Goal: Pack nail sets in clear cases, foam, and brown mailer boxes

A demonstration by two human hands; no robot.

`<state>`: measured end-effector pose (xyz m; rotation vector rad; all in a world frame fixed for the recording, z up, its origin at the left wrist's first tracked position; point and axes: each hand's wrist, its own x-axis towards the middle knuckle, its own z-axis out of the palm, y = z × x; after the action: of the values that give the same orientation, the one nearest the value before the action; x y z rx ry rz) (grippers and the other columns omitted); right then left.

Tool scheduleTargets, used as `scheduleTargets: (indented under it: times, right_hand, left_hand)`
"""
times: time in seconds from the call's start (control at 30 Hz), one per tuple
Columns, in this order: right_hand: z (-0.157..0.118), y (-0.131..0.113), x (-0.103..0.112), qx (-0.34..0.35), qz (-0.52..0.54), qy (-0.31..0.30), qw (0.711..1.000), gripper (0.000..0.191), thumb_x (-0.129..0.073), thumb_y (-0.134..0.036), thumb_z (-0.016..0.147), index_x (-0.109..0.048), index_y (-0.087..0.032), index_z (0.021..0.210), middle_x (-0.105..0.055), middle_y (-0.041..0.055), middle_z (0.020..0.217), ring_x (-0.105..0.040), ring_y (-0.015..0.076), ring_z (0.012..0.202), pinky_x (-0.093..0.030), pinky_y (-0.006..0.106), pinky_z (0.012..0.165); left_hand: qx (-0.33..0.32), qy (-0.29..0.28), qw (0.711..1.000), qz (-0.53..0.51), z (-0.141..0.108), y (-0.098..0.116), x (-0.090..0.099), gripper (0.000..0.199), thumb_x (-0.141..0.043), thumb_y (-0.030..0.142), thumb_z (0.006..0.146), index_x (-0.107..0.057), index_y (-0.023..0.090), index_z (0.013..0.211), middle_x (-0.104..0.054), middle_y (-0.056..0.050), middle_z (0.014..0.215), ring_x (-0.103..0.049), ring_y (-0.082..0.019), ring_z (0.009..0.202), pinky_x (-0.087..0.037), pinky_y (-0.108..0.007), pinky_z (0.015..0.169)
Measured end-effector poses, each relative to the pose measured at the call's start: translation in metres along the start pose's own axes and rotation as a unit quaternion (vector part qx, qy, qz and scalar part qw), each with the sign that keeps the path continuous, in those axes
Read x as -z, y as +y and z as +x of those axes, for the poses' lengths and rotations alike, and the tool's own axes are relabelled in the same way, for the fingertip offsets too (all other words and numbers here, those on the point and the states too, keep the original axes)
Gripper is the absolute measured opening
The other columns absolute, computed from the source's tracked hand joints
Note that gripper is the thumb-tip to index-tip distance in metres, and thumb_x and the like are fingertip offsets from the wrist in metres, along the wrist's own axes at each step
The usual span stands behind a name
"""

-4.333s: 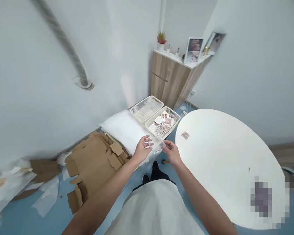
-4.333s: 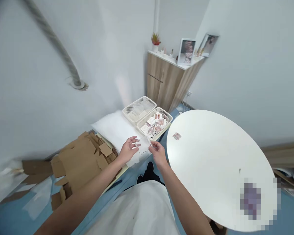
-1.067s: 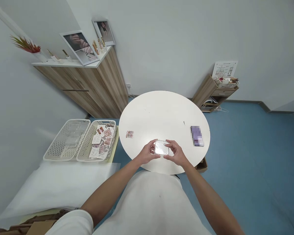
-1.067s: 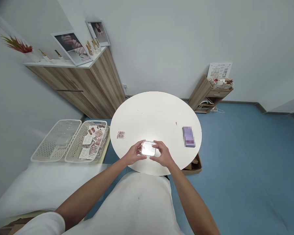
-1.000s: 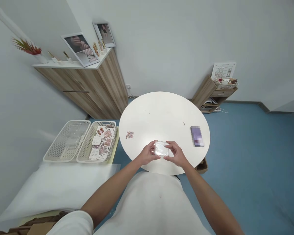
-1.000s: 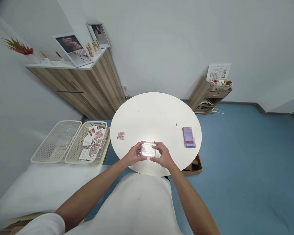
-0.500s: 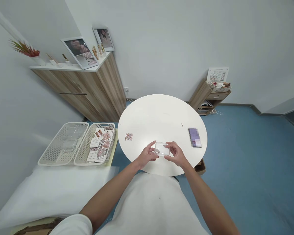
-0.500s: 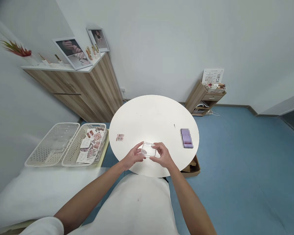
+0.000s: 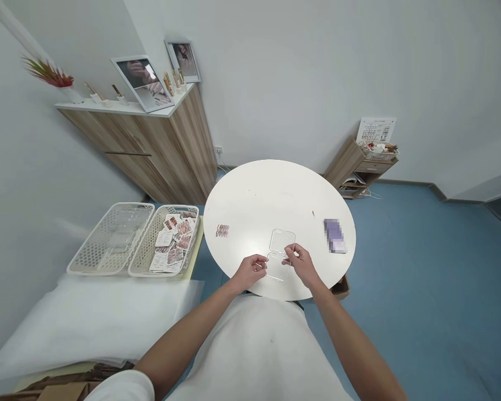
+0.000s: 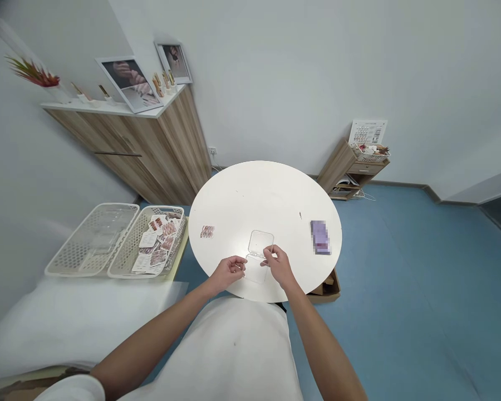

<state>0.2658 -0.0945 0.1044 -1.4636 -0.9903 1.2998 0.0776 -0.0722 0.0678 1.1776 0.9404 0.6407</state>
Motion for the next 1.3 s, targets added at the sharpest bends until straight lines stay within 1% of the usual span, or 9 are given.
scheduleTargets:
  times: [0.13,0.23,0.37,0.5,0.63,0.8,1.03,1.2,1.3]
  right_hand:
    - [0.003,0.005,-0.005,-0.081,0.022,-0.011,0.996,0.036,-0.053,-0.056,0.070,-0.056,-0.020,0.073,-0.043,-0.0018,0.064,-0.048,0.0111,0.059,-0.051,0.037,0.070]
    - [0.004,0.010,-0.007,-0.102,0.024,-0.013,0.994,0.039,-0.052,-0.058,0.070,-0.057,-0.020,0.075,-0.043,-0.0015,0.062,-0.048,0.0116,0.058,-0.051,0.037,0.070]
    - [0.002,0.013,-0.005,-0.102,0.015,-0.006,0.995,0.040,-0.046,-0.058,0.074,-0.058,-0.021,0.085,-0.049,0.0026,0.072,-0.052,0.0140,0.066,-0.050,0.035,0.070]
    - [-0.008,0.022,0.000,-0.086,-0.011,0.026,0.996,0.041,-0.043,-0.055,0.077,-0.054,-0.025,0.102,-0.053,0.0062,0.092,-0.056,0.0163,0.076,-0.050,0.035,0.070]
    - [-0.024,0.039,0.001,-0.038,-0.060,0.063,0.996,0.045,-0.051,-0.048,0.074,-0.048,-0.025,0.113,-0.052,0.0054,0.095,-0.054,0.0174,0.082,-0.048,0.036,0.074]
    - [-0.033,0.065,0.000,-0.024,-0.125,0.051,0.991,0.052,-0.053,-0.045,0.072,-0.043,-0.027,0.120,-0.048,0.0060,0.103,-0.051,0.0184,0.086,-0.048,0.034,0.071]
    - [-0.017,0.093,0.006,-0.111,-0.199,0.053,0.972,0.065,-0.055,-0.046,0.069,-0.037,-0.026,0.128,-0.042,0.0059,0.095,-0.048,0.0200,0.083,-0.046,0.036,0.075]
    - [-0.005,0.102,0.009,-0.129,-0.214,0.032,0.968,0.064,-0.055,-0.043,0.069,-0.035,-0.024,0.128,-0.041,0.0055,0.091,-0.047,0.0197,0.081,-0.044,0.037,0.081]
    - [-0.002,0.106,0.015,-0.142,-0.207,0.027,0.968,0.068,-0.056,-0.043,0.069,-0.033,-0.024,0.129,-0.042,0.0067,0.096,-0.047,0.0197,0.083,-0.044,0.036,0.080]
  left_hand:
    - [-0.013,0.008,1.000,0.001,-0.005,-0.006,-0.001,0.024,-0.059,0.015,0.062,-0.058,0.014,0.087,-0.053,0.001,0.071,-0.045,-0.004,0.052,-0.041,-0.021,0.057]
    - [-0.009,0.008,1.000,-0.004,-0.007,-0.010,-0.002,0.025,-0.059,0.016,0.063,-0.057,0.014,0.087,-0.053,0.001,0.072,-0.046,-0.004,0.052,-0.041,-0.020,0.056]
    - [-0.011,0.017,1.000,-0.017,-0.006,-0.015,-0.005,0.026,-0.059,0.017,0.063,-0.057,0.014,0.088,-0.053,0.000,0.075,-0.048,-0.005,0.055,-0.040,-0.020,0.057]
    - [0.001,0.061,0.998,-0.015,-0.004,-0.018,-0.008,0.027,-0.059,0.017,0.062,-0.057,0.015,0.089,-0.055,-0.001,0.077,-0.051,-0.007,0.059,-0.042,-0.022,0.061]
    - [0.031,0.095,0.995,0.018,0.001,-0.022,-0.011,0.029,-0.058,0.017,0.061,-0.058,0.015,0.090,-0.056,-0.001,0.077,-0.052,-0.008,0.061,-0.042,-0.022,0.060]
    - [0.044,0.114,0.991,0.060,0.013,-0.039,-0.019,0.033,-0.056,0.014,0.061,-0.057,0.016,0.094,-0.057,0.000,0.076,-0.053,-0.008,0.059,-0.042,-0.021,0.059]
    - [0.076,0.106,0.984,0.125,0.031,-0.060,-0.028,0.030,-0.053,0.015,0.066,-0.057,0.019,0.095,-0.058,-0.001,0.081,-0.055,-0.009,0.060,-0.044,-0.024,0.065]
    - [0.093,0.108,0.977,0.160,0.042,-0.069,-0.034,0.030,-0.052,0.015,0.069,-0.056,0.018,0.099,-0.059,-0.003,0.084,-0.056,-0.012,0.068,-0.045,-0.028,0.071]
    - [0.097,0.118,0.969,0.196,0.044,-0.072,-0.038,0.033,-0.054,0.017,0.069,-0.055,0.017,0.102,-0.058,-0.006,0.092,-0.055,-0.014,0.075,-0.044,-0.030,0.075]
